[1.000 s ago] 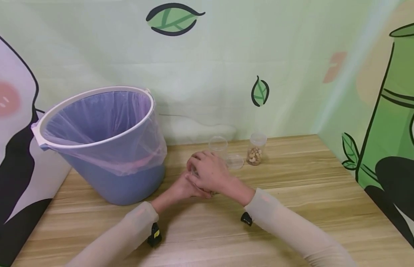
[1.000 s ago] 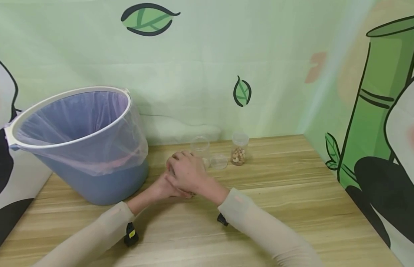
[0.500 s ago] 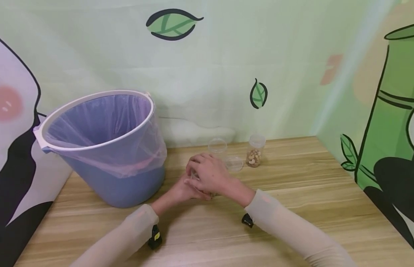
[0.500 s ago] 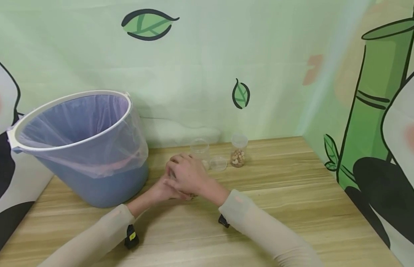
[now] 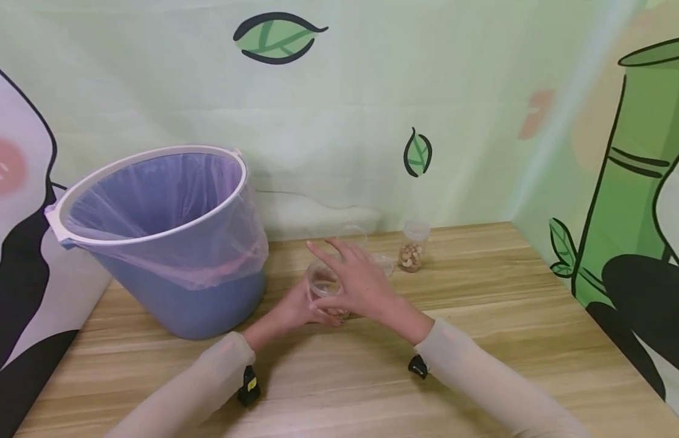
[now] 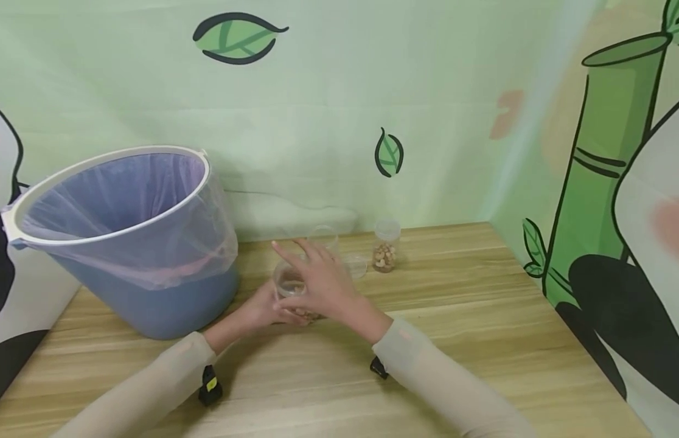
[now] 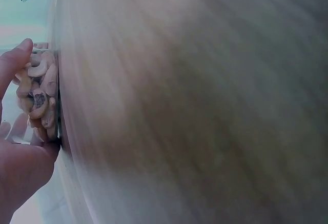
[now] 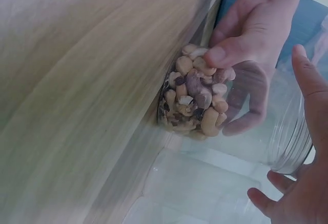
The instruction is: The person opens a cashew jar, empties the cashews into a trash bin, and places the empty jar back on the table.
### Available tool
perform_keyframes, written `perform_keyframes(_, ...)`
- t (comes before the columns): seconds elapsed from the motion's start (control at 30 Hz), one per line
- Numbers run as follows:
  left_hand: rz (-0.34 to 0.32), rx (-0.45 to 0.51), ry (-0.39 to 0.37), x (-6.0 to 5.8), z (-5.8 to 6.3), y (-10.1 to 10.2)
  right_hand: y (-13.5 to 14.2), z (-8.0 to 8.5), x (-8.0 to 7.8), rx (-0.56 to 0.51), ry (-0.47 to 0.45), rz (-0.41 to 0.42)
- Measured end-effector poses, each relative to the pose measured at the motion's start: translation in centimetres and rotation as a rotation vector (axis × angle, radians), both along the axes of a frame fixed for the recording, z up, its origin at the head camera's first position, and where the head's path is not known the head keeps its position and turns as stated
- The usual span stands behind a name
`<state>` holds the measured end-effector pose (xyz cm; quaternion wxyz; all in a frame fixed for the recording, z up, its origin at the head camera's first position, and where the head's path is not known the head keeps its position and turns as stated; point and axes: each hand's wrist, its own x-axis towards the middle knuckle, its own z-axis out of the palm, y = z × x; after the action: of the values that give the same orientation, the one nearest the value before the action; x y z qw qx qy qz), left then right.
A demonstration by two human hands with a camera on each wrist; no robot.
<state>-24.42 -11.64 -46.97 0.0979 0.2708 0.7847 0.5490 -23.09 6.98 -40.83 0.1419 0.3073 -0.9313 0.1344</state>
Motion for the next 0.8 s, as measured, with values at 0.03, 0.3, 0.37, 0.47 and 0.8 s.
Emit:
perform_keyframes(0.03,0.012,-0.003,-0.005,0.0,0.0,-0.1,0.0,0.0,0.0,-0.011,-0.006,0.009)
perform_keyframes(0.3,0.015,0.027,-0.031,0.0,0.1,-0.1,0.1,0.5,-0.3,-0.155,-0.130,0.089)
perform_keyframes(0.37,0.012,0.046,-0.030,-0.1,0.2,-0.1,0.2,0.7,-0.5,-0.185,-0.152,0.112)
perform_keyframes(0.47,0.026,0.029,0.004,-0.2,0.3,-0.1,0.4,1.0,-0.8,-0.198,-0.177,0.147)
perform_keyframes(0.8,0.016,-0.010,0.007,-0.3,0.1,-0.3,0.3,1.3,-0.1,-0.126,-0.056,0.260)
